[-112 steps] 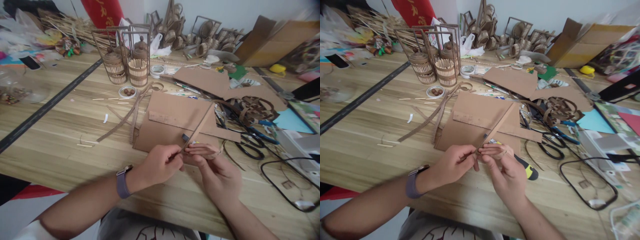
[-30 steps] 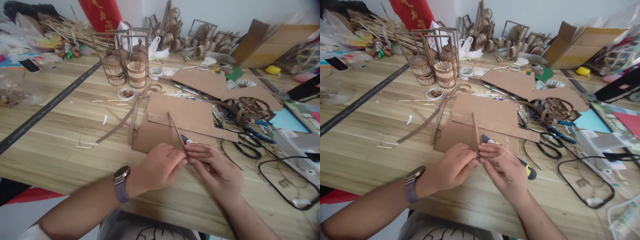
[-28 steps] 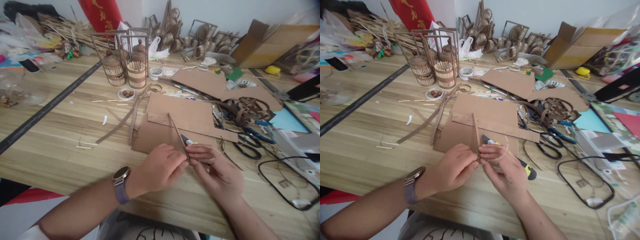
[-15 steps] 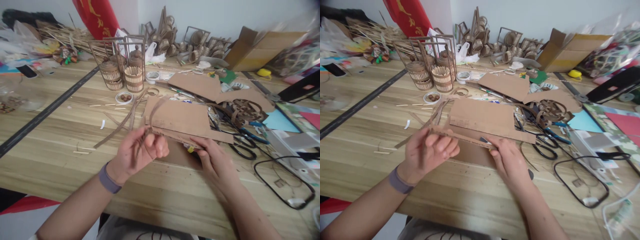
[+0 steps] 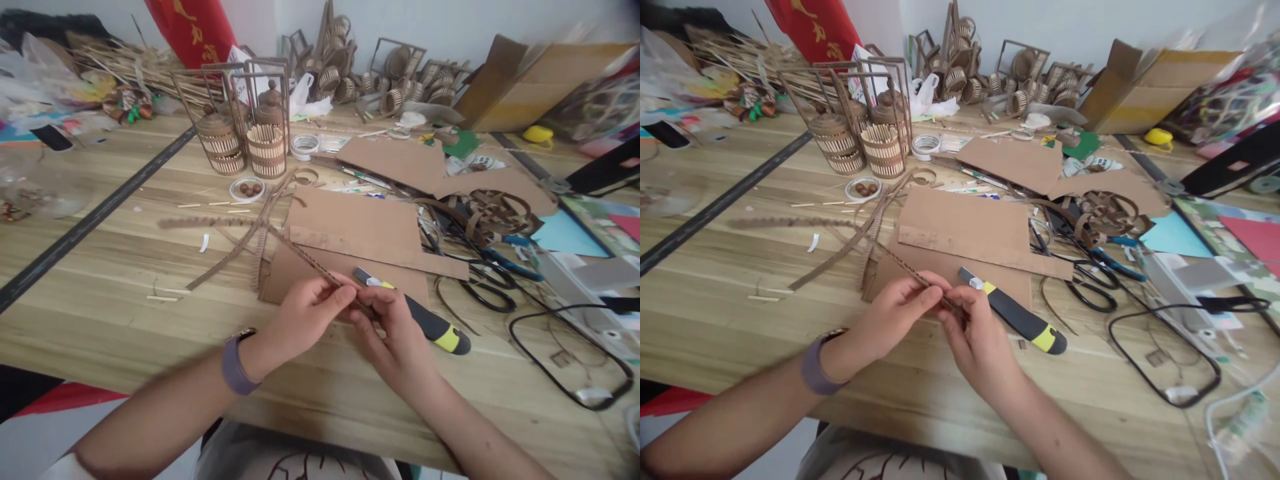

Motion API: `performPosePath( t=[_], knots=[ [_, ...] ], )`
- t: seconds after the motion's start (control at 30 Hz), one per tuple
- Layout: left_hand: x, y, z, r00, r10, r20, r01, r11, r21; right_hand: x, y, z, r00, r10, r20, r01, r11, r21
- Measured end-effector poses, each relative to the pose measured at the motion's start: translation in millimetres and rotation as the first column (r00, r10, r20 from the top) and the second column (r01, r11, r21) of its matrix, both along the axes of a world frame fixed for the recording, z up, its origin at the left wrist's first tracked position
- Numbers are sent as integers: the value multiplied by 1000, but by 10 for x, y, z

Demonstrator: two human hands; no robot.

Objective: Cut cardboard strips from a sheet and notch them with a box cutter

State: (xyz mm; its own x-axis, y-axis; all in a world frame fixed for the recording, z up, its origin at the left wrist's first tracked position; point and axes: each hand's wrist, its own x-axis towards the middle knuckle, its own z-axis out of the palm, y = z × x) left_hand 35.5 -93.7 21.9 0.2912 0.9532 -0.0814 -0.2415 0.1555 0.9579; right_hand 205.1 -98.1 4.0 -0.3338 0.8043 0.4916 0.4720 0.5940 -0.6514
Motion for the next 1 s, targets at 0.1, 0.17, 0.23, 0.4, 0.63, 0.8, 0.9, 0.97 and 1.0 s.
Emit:
performPosePath(
  t=[0.1, 0.17, 0.23, 0.4, 0.63, 0.8, 0.9, 0.97, 1.0],
  knots=[
    [-51, 33, 8, 988, 52, 144, -43, 997, -68, 10, -20, 38, 999, 38, 9, -38, 999, -10],
    [-83, 54, 3, 965, 55, 256, -30, 995, -99, 42, -20, 76, 999, 47, 9, -47, 999, -14],
    [-103, 61, -1, 943, 35, 332, 5, 993, -117, 73, -19, 107, 998, 62, 11, -62, 998, 0],
    [-88, 39, -9, 923, -24, 383, 78, 989, -127, 90, -19, 114, 993, 92, -71, -87, 994, 70],
    [-64, 12, 2, 967, -70, 246, 100, 989, -111, 85, -15, 130, 994, 74, -78, -68, 995, 78],
    [-97, 24, 38, 979, -7, 205, 22, 997, -73, 91, -19, 182, 998, 33, -49, -30, 998, 58],
    [-107, 16, 39, 997, -6, 80, 7, 1000, -9, 73, -25, 194, 999, -25, -39, 25, 1000, 7],
    [-106, 5, 34, 1000, -6, -1, 6, 1000, 31, 59, -26, 194, 998, -44, -37, 42, 997, -67],
    [-102, -1, 32, 999, -5, -34, 7, 999, 47, 54, -24, 191, 998, -52, -44, 47, 992, -113]
  ],
)
